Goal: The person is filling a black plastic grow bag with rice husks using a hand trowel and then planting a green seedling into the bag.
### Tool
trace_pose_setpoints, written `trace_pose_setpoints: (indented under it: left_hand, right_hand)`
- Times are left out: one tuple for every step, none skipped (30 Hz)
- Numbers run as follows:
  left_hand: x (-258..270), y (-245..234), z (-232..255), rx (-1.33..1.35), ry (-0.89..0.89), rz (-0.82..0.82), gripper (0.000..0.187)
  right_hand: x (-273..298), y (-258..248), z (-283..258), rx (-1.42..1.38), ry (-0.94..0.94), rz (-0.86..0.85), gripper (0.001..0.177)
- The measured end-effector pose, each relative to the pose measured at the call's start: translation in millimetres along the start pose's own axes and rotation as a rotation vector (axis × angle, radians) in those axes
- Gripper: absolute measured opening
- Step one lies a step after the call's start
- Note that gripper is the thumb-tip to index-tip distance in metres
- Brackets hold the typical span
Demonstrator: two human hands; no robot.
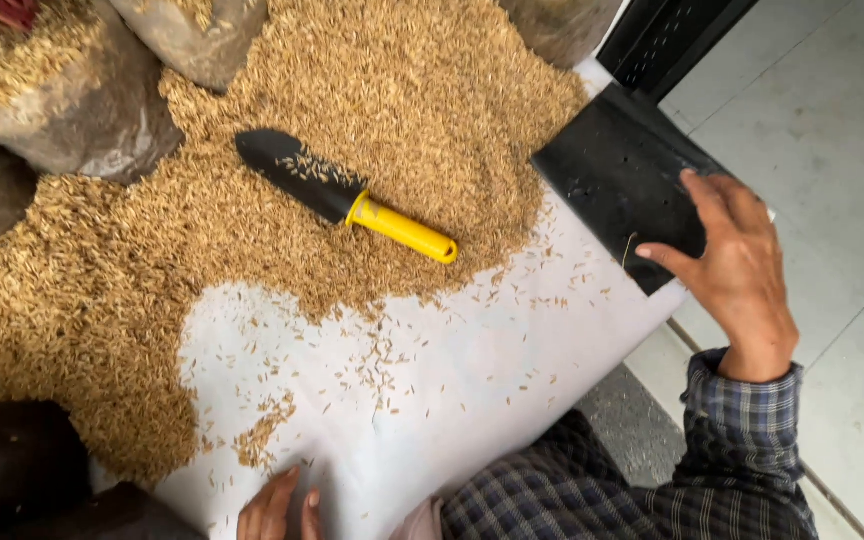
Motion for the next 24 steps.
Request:
trace_pose_setpoints:
  left_hand:
    - [18, 7, -35, -0.06, 0.019, -0.01, 0.032]
    - [38, 13, -70, -0.121, 0.036, -0.023, 0.038]
    - [31, 16, -61, -0.118, 0.039, -0.015, 0.038]
    - [27, 14, -51, -0.101, 0.05, 0.011, 0.035]
    - [22, 12, -41, -0.086, 0.06, 0.036, 0.034]
    - [22, 10, -38, -0.089, 0.057, 0.04, 0.034]
    - [21, 9, -36, -0.091, 0.048, 0.024, 0.033]
    - [20, 10, -34, -0.09, 0.039, 0.008, 0.033]
    - [16, 9, -29, -0.092, 0.036, 0.011, 0.033]
    - [13, 7, -24, -0.082, 0.04, 0.006, 0.031]
    - [10, 6, -19, -0.072, 0.044, 0.002, 0.03]
    - [7, 5, -12, -0.074, 0.041, 0.001, 0.03]
    - [4, 3, -6, -0.06, 0.032, 0.01, 0.029]
    - [1, 2, 0, -0.046, 0.022, 0.021, 0.028]
    - [-4, 0, 9, -0.048, 0.019, 0.022, 0.028]
    - [-9, -1, 18, -0.032, 0.019, 0.021, 0.026]
    - [-15, -3, 28, -0.016, 0.019, 0.019, 0.025]
    - [-17, -4, 33, -0.02, 0.016, 0.022, 0.025]
    - [-19, -5, 38, -0.004, -0.005, 0.021, 0.024]
    - [-22, -5, 43, 0.011, -0.024, 0.022, 0.024]
    - [-28, -5, 45, 0.006, -0.025, 0.027, 0.024]
    - [-33, -7, 55, 0.025, 0.084, 0.037, 0.023]
    - [-38, -9, 64, 0.042, 0.193, 0.047, 0.023]
    - [-46, -13, 76, 0.022, 0.186, 0.066, 0.023]
  right_hand:
    - [-4, 4, -2, 0.01, 0.024, -0.027, 0.081]
    - [-5, 7, -3, 0.019, 0.048, -0.057, 0.084]
    - [-8, 11, -2, 0.022, 0.047, -0.048, 0.084]
    - [-9, 19, -2, 0.024, 0.057, -0.087, 0.088]
    - [-10, 28, -3, 0.027, 0.067, -0.125, 0.093]
    - [-11, 34, -2, 0.025, 0.062, -0.125, 0.093]
    - [-12, 41, 1, 0.032, 0.09, -0.162, 0.095]
    - [-13, 48, 4, 0.041, 0.119, -0.197, 0.098]
    - [-15, 51, 6, 0.04, 0.114, -0.196, 0.098]
    - [-13, 53, 8, 0.093, 0.125, -0.199, 0.101]
    - [-12, 55, 10, 0.147, 0.136, -0.202, 0.105]
    - [-12, 53, 9, 0.146, 0.134, -0.204, 0.105]
    - [-12, 48, 9, 0.175, 0.145, -0.16, 0.101]
    - [-12, 42, 8, 0.205, 0.155, -0.115, 0.097]
    - [-10, 41, 7, 0.205, 0.15, -0.116, 0.097]
    - [-8, 35, 5, 0.161, 0.138, -0.025, 0.082]
    - [-6, 29, 2, 0.117, 0.127, 0.066, 0.069]
    - [-5, 27, 1, 0.114, 0.122, 0.065, 0.069]
    - [-4, 19, -1, 0.05, 0.099, 0.152, 0.052]
    - [-3, 12, -3, -0.015, 0.077, 0.242, 0.036]
    - [-2, -1, -7, -0.02, 0.073, 0.244, 0.036]
    - [-3, -17, -15, -0.089, 0.037, 0.302, 0.024]
    - [-3, -33, -23, -0.159, 0.002, 0.361, 0.013]
    - [-8, -44, -31, -0.18, -0.018, 0.367, 0.013]
Point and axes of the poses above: each hand's wrist, its own x-axis away from the middle knuckle, its own y-axis out of the palm, z = x × y, the point moved 6 cm from there along -x, towards the middle knuckle, and after that the axes turned 14 degrees about x, right-handed, at the moved point
